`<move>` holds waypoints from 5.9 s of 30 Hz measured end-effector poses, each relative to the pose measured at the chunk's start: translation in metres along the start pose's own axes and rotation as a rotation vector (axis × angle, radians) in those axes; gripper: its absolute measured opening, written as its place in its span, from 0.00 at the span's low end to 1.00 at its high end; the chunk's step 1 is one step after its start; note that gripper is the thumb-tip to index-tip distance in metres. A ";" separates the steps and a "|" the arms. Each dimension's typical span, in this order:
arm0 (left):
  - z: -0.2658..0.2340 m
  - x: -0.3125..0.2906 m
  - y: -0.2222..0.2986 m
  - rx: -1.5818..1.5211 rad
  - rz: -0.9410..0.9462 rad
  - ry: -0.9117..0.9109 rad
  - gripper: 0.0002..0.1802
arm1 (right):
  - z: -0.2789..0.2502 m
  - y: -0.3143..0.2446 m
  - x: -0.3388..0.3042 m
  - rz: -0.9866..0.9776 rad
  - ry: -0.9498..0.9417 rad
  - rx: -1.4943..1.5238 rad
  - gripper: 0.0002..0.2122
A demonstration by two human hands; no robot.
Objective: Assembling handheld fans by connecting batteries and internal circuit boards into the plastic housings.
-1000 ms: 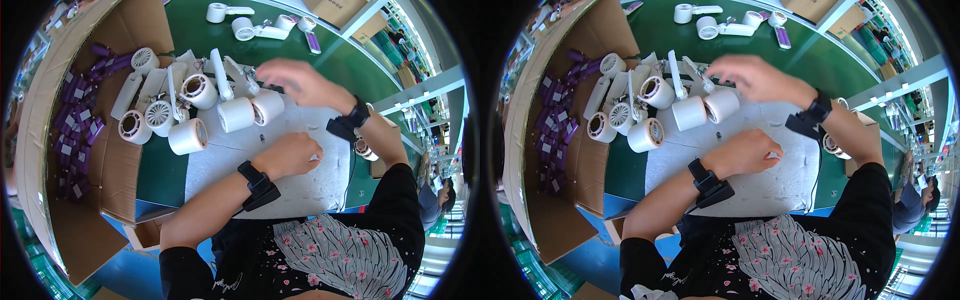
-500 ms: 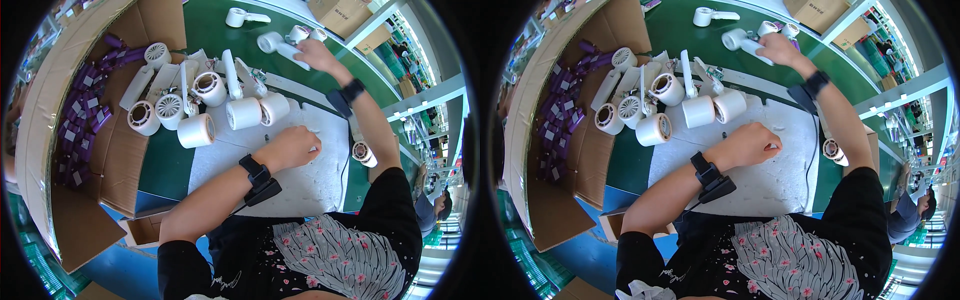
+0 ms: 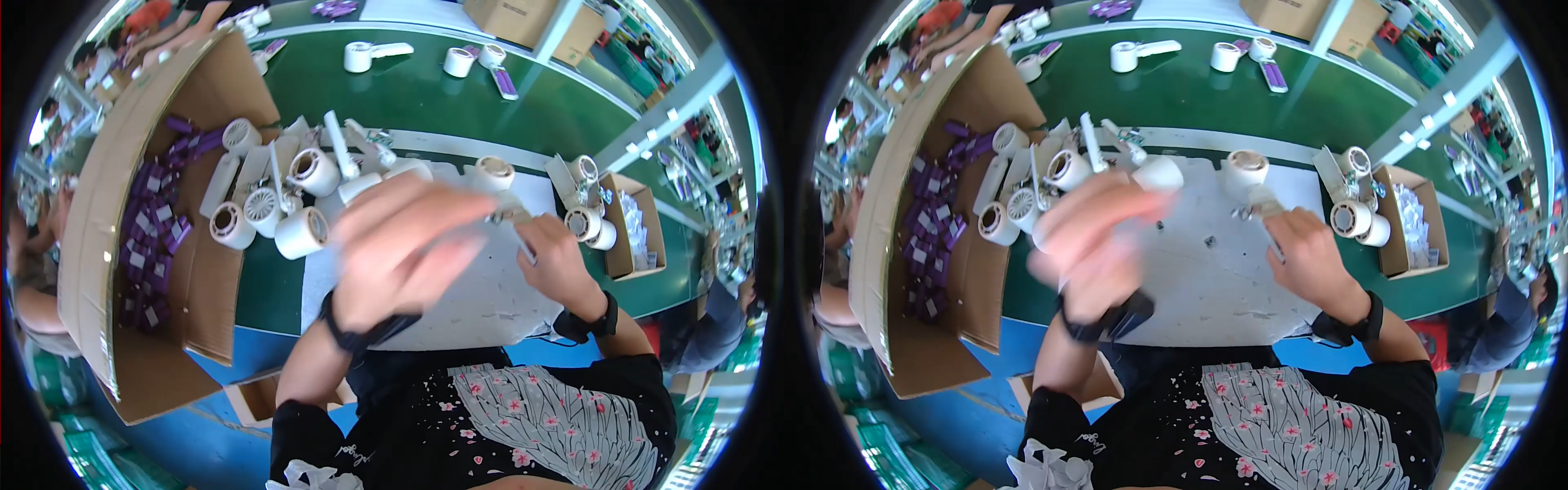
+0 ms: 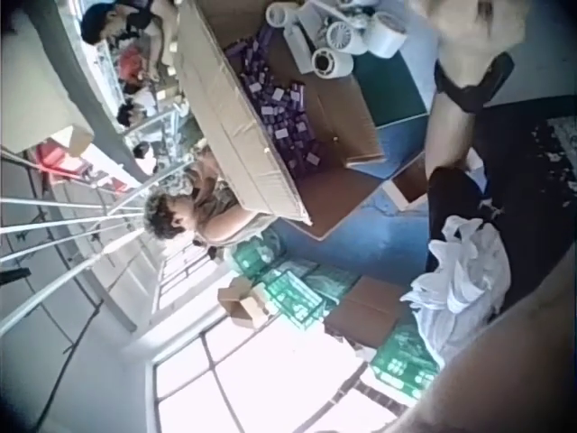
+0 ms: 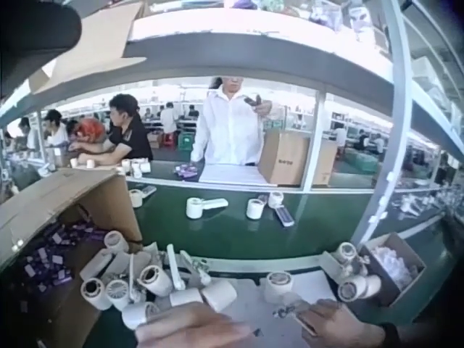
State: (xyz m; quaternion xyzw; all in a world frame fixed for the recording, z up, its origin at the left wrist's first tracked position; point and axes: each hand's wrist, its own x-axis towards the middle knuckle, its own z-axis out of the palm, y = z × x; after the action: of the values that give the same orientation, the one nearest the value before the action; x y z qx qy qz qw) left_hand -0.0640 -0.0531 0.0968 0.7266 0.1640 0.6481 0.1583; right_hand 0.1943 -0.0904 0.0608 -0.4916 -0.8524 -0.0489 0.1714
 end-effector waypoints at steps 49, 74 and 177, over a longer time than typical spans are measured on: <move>-0.066 0.021 0.125 -0.099 -0.270 0.046 0.20 | 0.130 0.150 0.321 0.288 -0.234 -0.249 0.16; -0.085 -0.008 0.156 -0.095 -0.298 -0.197 0.33 | 0.016 0.094 0.003 0.440 -0.106 -0.224 0.20; 0.058 -0.067 -0.066 -0.405 -0.959 -0.581 0.12 | 0.061 0.017 0.002 0.079 -0.004 0.634 0.08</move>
State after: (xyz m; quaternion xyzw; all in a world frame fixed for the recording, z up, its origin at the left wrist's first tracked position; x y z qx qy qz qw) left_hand -0.0153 -0.0250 0.0018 0.6742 0.2970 0.2975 0.6073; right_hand 0.1932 -0.0644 0.0035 -0.4464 -0.8058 0.2268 0.3163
